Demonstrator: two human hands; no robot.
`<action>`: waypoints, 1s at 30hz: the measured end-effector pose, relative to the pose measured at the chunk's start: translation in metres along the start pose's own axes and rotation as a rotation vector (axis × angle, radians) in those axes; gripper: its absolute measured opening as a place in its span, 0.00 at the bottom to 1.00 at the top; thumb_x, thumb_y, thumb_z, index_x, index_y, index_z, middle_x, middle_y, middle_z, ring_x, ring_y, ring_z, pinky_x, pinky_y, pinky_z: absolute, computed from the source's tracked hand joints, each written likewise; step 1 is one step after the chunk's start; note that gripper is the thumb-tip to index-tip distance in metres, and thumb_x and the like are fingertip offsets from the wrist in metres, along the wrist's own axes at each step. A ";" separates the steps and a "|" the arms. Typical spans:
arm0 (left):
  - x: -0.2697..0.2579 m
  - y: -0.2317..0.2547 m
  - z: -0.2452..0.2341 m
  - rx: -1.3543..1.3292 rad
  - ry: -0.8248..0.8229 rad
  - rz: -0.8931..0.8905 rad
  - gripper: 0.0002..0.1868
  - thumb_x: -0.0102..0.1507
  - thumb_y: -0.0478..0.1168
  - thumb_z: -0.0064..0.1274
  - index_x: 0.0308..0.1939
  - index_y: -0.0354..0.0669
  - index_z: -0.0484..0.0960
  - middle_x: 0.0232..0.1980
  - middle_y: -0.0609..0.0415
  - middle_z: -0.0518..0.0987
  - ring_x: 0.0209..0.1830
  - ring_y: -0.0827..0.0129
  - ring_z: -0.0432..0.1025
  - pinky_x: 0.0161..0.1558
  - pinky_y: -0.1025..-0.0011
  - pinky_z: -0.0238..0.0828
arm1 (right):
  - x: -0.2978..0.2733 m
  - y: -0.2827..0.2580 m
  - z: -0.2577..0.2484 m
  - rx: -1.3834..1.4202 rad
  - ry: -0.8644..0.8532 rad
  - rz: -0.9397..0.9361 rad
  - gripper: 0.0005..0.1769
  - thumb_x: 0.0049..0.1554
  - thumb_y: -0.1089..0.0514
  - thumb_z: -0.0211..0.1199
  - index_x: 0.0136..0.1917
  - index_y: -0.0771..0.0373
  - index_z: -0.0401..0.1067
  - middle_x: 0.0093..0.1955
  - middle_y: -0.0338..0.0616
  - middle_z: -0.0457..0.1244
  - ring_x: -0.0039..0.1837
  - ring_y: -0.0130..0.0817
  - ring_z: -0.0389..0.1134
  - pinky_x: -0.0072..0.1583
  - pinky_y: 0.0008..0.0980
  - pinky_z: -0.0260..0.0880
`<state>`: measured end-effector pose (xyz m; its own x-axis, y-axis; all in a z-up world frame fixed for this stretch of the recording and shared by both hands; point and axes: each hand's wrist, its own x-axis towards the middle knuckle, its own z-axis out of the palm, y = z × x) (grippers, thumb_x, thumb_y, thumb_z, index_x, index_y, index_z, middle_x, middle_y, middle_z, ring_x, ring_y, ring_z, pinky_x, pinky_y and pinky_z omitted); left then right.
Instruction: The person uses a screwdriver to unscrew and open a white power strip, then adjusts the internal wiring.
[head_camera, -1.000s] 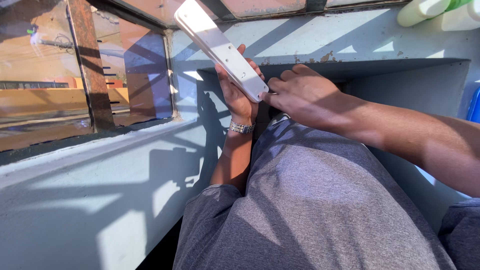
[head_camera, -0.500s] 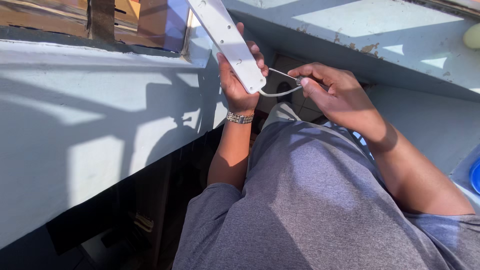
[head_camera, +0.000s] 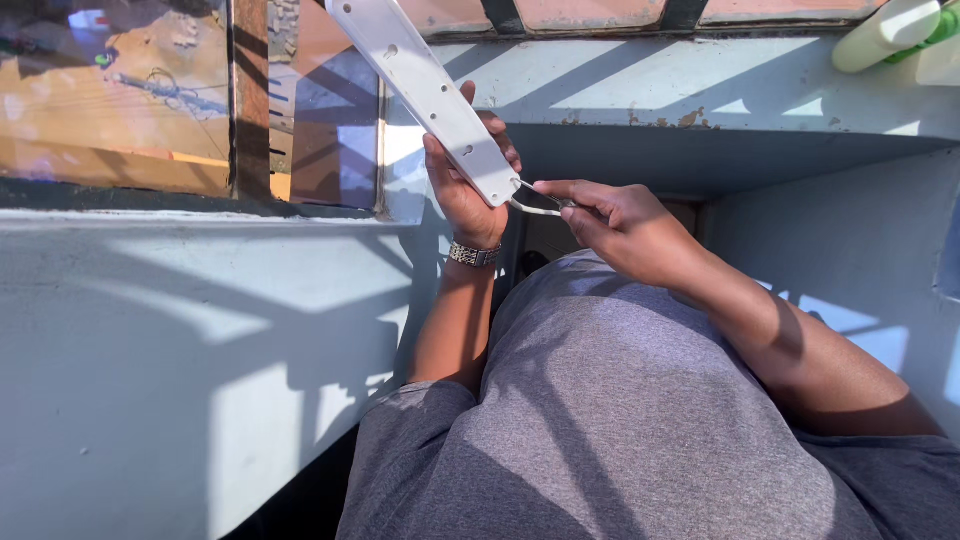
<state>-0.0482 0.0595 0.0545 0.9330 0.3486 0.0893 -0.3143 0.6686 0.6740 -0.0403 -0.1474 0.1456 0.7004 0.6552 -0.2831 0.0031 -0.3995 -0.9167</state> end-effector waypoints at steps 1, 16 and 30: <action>0.003 0.000 -0.002 -0.005 -0.019 -0.017 0.44 0.72 0.68 0.36 0.77 0.34 0.61 0.45 0.52 0.79 0.34 0.68 0.73 0.34 0.69 0.71 | 0.002 0.002 0.004 0.004 0.025 0.007 0.24 0.65 0.57 0.54 0.73 0.54 0.70 0.27 0.36 0.54 0.32 0.20 0.52 0.35 0.28 0.57; 0.002 -0.031 -0.027 0.152 -0.200 0.020 0.48 0.70 0.70 0.44 0.76 0.31 0.62 0.52 0.46 0.78 0.36 0.67 0.75 0.40 0.69 0.75 | 0.028 0.033 0.004 0.504 -0.098 0.297 0.26 0.63 0.59 0.52 0.74 0.62 0.68 0.35 0.34 0.56 0.32 0.20 0.51 0.35 0.21 0.54; -0.008 -0.040 -0.001 0.133 0.008 0.032 0.40 0.73 0.66 0.42 0.73 0.34 0.66 0.49 0.48 0.77 0.38 0.68 0.74 0.37 0.69 0.74 | 0.028 0.002 -0.020 -0.873 -0.162 -0.148 0.34 0.57 0.67 0.53 0.76 0.50 0.64 0.55 0.50 0.63 0.49 0.44 0.71 0.51 0.37 0.73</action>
<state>-0.0437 0.0306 0.0260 0.9212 0.3742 0.1067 -0.3175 0.5645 0.7619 -0.0064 -0.1428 0.1410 0.5410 0.7944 -0.2759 0.6727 -0.6057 -0.4250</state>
